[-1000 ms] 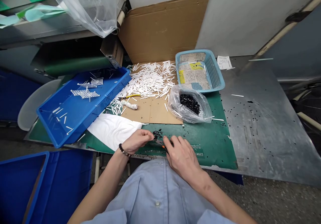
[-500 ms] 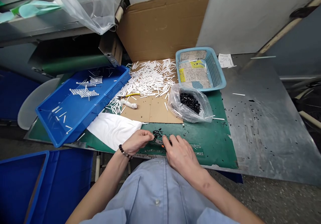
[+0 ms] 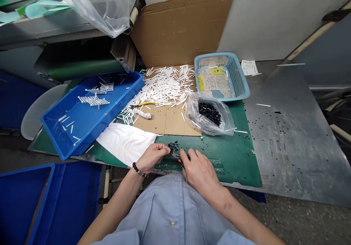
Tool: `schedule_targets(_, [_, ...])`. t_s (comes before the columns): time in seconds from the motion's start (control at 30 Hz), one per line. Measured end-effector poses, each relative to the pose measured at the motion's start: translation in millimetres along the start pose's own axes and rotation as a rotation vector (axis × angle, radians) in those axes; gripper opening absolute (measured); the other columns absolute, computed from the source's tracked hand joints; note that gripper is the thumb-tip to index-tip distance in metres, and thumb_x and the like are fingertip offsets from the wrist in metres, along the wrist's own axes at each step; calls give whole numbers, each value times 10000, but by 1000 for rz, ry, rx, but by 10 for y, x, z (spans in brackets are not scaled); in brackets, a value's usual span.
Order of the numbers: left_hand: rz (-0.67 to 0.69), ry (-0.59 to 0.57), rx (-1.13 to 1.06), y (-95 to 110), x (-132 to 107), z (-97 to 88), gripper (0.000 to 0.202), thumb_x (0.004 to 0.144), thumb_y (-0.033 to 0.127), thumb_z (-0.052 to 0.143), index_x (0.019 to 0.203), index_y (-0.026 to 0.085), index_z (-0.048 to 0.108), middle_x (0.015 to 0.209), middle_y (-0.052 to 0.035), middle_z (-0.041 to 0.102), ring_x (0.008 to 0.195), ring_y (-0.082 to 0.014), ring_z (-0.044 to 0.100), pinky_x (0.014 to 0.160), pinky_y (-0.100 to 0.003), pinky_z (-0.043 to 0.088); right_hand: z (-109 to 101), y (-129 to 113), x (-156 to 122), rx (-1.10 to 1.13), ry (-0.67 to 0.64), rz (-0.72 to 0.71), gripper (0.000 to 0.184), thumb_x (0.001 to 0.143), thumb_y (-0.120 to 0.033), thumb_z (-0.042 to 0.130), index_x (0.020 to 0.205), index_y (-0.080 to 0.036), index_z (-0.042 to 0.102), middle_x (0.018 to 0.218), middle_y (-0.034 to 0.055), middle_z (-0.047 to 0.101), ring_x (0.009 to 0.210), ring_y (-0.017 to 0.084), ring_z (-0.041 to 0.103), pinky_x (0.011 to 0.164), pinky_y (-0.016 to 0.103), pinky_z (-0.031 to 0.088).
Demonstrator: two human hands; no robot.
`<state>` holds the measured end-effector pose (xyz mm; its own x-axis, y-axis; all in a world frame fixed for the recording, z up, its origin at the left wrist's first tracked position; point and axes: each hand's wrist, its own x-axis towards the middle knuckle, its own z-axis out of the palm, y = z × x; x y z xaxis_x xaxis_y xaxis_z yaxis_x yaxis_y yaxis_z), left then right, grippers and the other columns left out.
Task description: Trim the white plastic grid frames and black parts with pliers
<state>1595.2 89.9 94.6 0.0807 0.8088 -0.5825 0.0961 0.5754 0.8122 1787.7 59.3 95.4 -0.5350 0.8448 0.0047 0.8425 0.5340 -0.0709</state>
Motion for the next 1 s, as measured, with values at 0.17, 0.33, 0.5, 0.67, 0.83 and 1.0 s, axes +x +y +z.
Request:
schedule_targets(0.17, [-18,3,-28,2,-35,16,206,657,326,641,623,149,541,451,92,338,425,-43,207,436,-210,150,9,-3,-20,-2,4,2,419,866,-240,547,1278,-170,506,936,66,559,819,212,513,702,336,412])
schedule_targets(0.33, [-58,-49,-42,3,-62,25,236,658,351,642,616,171,495,439,106,276,413,-45,154,416,-227,87,32,3,-53,8,-25,-7,437,843,-222,567,1274,-181,510,934,56,558,820,209,527,666,325,418])
schedule_targets(0.5, [-79,-56,-57,-29,-74,65,241,654,344,637,591,174,478,415,109,269,399,-40,147,413,-229,91,81,7,-79,-8,-65,-3,441,838,-191,559,1276,-187,510,916,47,568,785,206,562,609,319,411])
schedule_targets(0.67, [-87,-61,-80,-109,-69,59,248,664,329,637,592,182,451,414,109,270,389,-38,145,409,-236,72,143,-1,-106,-7,-80,-7,408,830,-139,540,1234,-199,535,865,18,573,690,173,595,523,287,366])
schedule_targets(0.83, [-69,-115,-184,-126,-96,-2,223,686,342,633,665,172,490,463,110,275,406,-36,152,417,-228,66,235,6,-141,88,132,-33,372,888,-231,523,1256,-179,502,853,14,549,726,167,578,598,287,402])
schedule_targets(1.0, [-33,-140,-260,-119,-111,-57,224,698,338,637,685,169,490,481,106,279,417,-36,168,425,-224,67,264,21,-160,158,233,-23,358,931,-276,479,1275,-175,482,867,17,538,774,164,542,649,291,393])
